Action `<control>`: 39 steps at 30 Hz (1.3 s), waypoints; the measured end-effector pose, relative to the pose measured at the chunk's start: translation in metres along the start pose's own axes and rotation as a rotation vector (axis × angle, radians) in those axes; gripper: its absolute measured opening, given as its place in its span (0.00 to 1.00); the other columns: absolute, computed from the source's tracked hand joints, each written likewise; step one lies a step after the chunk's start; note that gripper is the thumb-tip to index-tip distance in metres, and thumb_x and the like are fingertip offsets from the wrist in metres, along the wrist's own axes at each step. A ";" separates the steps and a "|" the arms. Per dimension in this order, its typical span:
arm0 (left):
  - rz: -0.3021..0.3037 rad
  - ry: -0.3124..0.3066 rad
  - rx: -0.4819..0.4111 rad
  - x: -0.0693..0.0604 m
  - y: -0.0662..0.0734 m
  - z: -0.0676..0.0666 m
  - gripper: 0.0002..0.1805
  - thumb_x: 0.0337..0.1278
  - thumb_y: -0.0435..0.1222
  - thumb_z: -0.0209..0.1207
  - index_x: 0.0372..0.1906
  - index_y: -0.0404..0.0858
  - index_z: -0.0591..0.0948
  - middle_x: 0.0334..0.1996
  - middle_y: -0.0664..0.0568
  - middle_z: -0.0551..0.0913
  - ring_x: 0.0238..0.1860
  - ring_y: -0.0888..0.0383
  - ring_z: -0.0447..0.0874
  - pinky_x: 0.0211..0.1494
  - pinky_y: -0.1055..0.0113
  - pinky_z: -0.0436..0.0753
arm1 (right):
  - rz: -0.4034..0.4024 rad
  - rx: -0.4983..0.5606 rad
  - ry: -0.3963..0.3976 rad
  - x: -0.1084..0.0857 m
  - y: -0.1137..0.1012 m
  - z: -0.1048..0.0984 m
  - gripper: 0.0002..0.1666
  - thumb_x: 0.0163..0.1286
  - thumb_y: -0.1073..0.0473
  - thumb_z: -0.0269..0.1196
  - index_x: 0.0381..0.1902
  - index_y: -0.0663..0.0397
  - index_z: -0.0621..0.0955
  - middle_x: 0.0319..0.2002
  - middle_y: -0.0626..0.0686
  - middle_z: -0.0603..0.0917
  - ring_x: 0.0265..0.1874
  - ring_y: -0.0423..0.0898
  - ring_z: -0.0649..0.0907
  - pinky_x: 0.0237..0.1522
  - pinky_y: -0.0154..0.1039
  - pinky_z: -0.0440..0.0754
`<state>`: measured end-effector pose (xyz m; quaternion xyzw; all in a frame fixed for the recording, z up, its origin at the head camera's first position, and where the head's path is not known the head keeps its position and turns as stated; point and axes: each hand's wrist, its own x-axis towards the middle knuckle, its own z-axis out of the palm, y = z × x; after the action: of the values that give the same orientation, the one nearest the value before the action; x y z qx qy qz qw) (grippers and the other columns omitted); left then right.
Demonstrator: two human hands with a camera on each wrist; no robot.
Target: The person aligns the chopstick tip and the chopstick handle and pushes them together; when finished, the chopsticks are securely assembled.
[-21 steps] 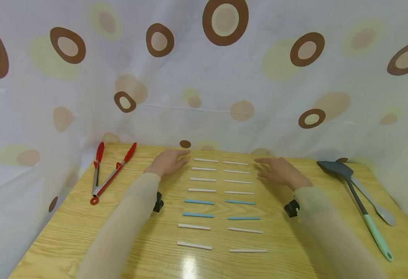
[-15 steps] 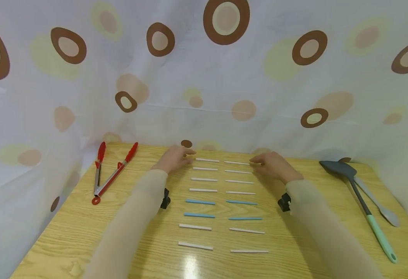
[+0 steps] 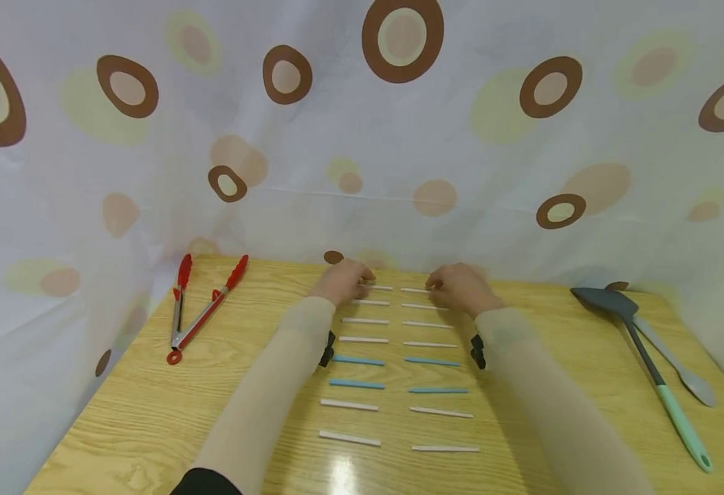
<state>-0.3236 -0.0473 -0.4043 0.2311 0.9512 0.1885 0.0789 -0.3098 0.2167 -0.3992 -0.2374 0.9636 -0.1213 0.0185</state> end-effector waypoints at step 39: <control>0.170 0.141 -0.147 -0.029 -0.004 -0.020 0.09 0.75 0.29 0.50 0.50 0.29 0.78 0.41 0.41 0.82 0.39 0.51 0.81 0.40 0.62 0.80 | -0.151 0.010 0.125 -0.044 0.001 -0.021 0.12 0.75 0.74 0.53 0.54 0.66 0.72 0.36 0.59 0.82 0.33 0.50 0.81 0.37 0.47 0.79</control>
<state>-0.3042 -0.0705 -0.3851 0.2904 0.9151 0.2795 0.0121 -0.2725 0.2424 -0.3801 -0.3011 0.9417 -0.1416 -0.0497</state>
